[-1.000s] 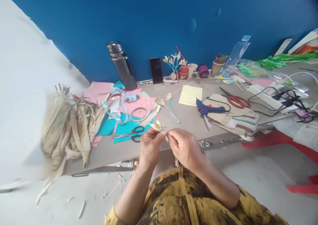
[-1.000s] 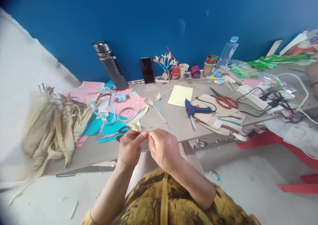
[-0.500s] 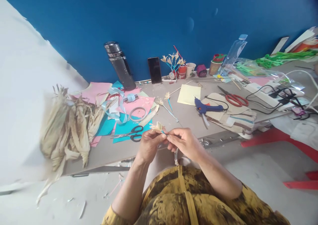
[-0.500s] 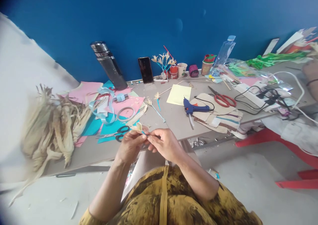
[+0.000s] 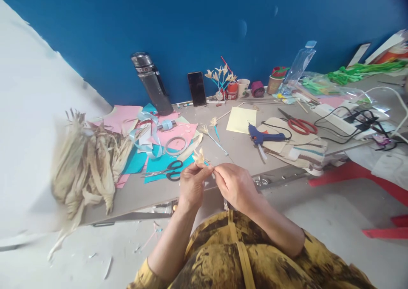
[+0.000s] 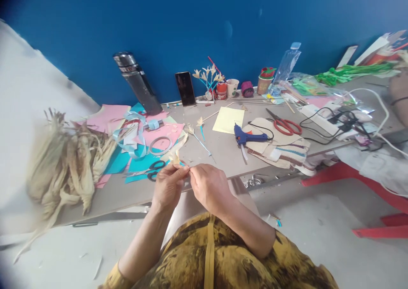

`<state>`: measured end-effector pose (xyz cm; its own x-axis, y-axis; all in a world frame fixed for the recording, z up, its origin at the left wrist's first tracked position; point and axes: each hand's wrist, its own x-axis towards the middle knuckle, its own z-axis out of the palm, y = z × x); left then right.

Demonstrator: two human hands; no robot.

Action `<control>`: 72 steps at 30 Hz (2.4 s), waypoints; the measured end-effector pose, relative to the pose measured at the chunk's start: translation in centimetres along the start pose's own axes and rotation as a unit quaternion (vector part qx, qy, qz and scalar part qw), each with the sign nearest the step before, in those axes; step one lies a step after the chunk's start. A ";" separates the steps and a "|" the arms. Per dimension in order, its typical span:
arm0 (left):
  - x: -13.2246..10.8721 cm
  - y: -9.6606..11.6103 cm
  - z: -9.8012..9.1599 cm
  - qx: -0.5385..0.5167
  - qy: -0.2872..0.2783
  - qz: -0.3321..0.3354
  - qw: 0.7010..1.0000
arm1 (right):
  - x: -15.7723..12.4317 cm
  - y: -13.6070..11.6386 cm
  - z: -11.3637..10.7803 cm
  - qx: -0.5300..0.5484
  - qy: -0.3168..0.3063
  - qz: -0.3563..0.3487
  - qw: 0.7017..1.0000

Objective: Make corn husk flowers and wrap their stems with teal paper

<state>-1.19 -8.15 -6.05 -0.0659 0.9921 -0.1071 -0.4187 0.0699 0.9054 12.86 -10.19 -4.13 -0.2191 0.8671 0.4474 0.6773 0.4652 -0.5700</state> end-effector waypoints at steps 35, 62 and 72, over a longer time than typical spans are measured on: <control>-0.6 0.4 0.7 0.195 0.052 0.057 0.978 | -0.7 0.7 0.9 -0.004 0.059 0.024 0.998; -0.7 1.0 1.2 -0.078 0.008 -0.112 0.991 | -0.5 0.3 -0.9 0.201 -0.075 0.088 0.973; -0.8 0.0 1.2 -0.002 0.000 0.008 1.000 | -0.4 0.3 -0.5 0.226 -0.077 0.144 0.960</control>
<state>-0.07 -8.84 -5.53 -0.0729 0.9930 -0.0934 -0.4212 0.0543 0.9053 13.46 -10.47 -4.11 -0.1923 0.9714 0.1394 0.3592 0.2018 -0.9112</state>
